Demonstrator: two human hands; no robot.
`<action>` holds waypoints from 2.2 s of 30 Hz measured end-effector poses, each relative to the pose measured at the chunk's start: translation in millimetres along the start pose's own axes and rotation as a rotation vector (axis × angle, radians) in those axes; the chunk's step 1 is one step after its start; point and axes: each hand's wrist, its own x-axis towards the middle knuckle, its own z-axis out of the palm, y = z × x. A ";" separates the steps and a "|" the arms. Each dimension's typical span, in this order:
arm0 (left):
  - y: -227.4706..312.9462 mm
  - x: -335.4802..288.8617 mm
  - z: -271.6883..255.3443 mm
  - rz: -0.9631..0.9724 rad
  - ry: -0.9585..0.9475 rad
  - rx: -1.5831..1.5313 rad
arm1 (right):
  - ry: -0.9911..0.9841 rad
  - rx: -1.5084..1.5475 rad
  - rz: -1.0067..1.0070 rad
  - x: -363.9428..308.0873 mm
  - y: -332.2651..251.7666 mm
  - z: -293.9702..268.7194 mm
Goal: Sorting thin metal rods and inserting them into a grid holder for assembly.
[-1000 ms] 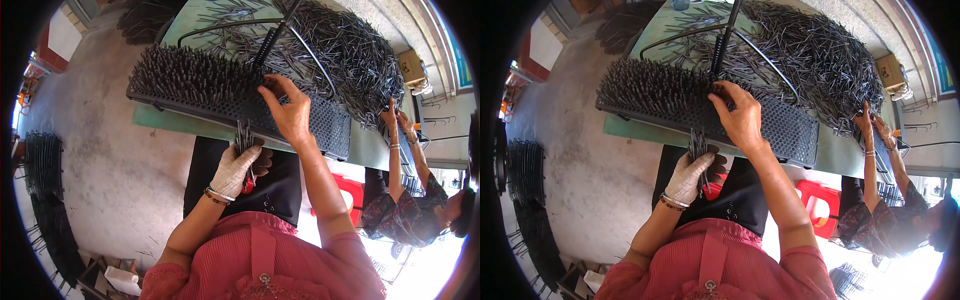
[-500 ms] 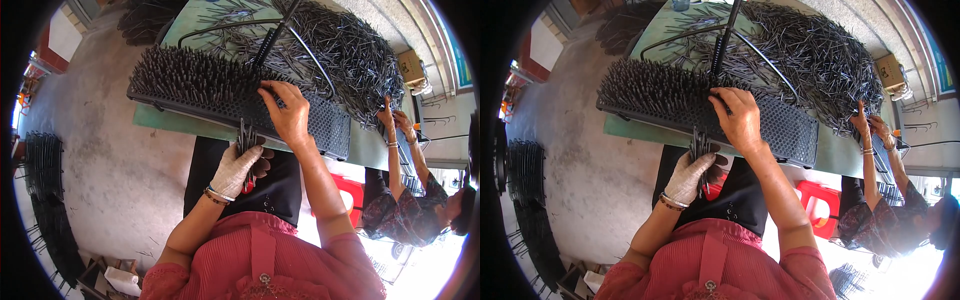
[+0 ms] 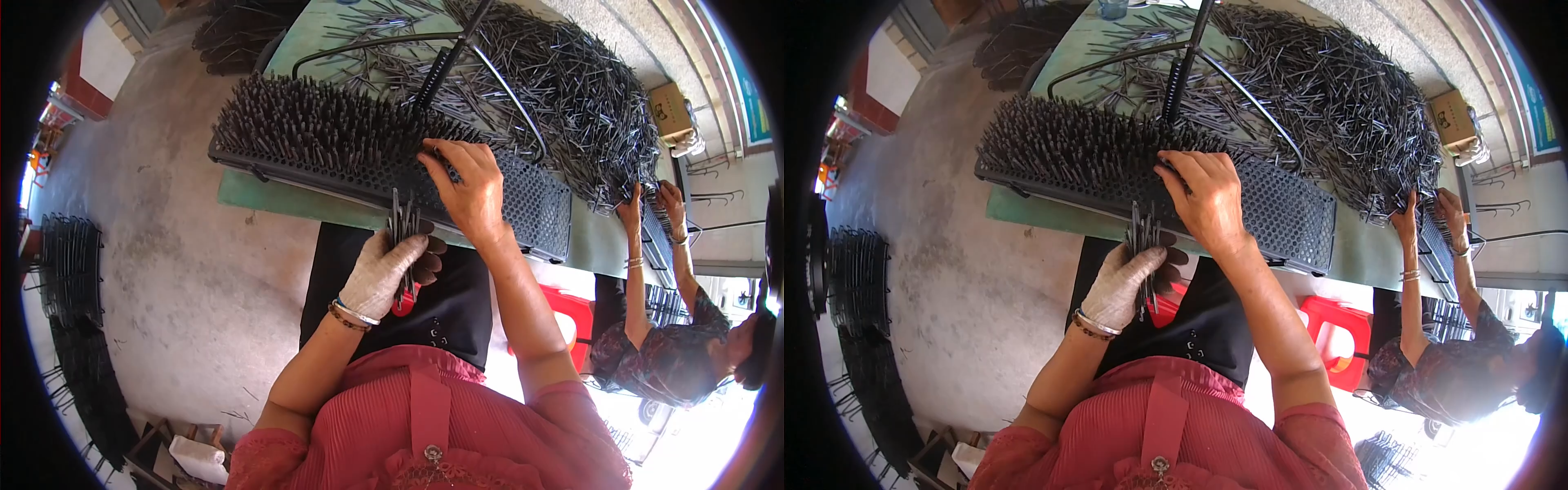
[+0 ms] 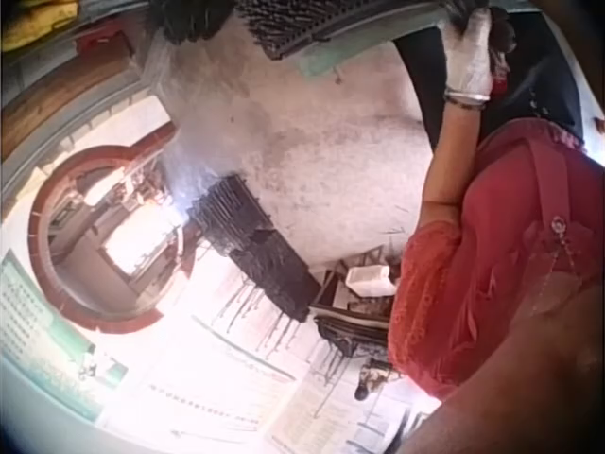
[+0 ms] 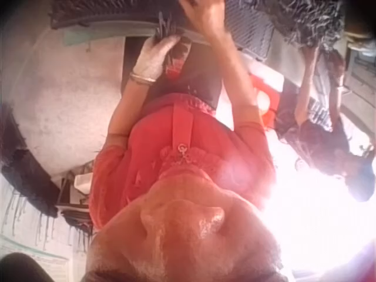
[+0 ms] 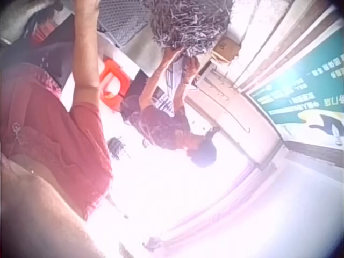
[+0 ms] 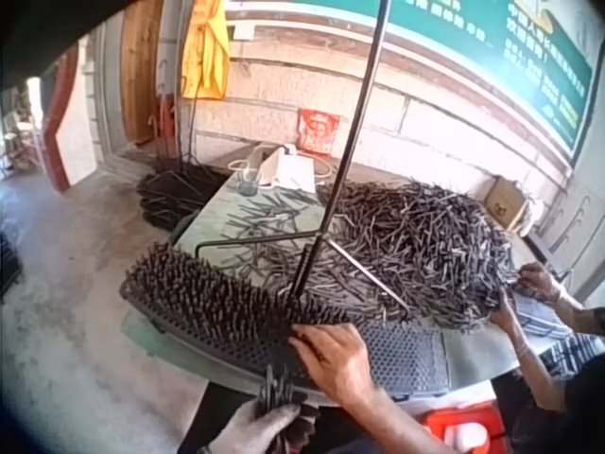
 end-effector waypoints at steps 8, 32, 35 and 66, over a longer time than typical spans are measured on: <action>-2.2 1.6 -3.7 -0.012 0.012 -0.028 | -0.081 0.067 0.282 10.9 -5.8 3.0; 3.9 -1.7 2.6 -0.063 0.092 -0.003 | -0.108 -0.068 -0.148 17.1 2.3 -3.6; -0.4 1.0 -1.9 -0.018 0.031 0.053 | -0.132 -0.019 -0.188 15.9 1.3 -3.0; -0.9 -0.9 2.0 -0.018 0.087 -0.018 | 0.056 0.013 0.081 -0.3 15.4 12.9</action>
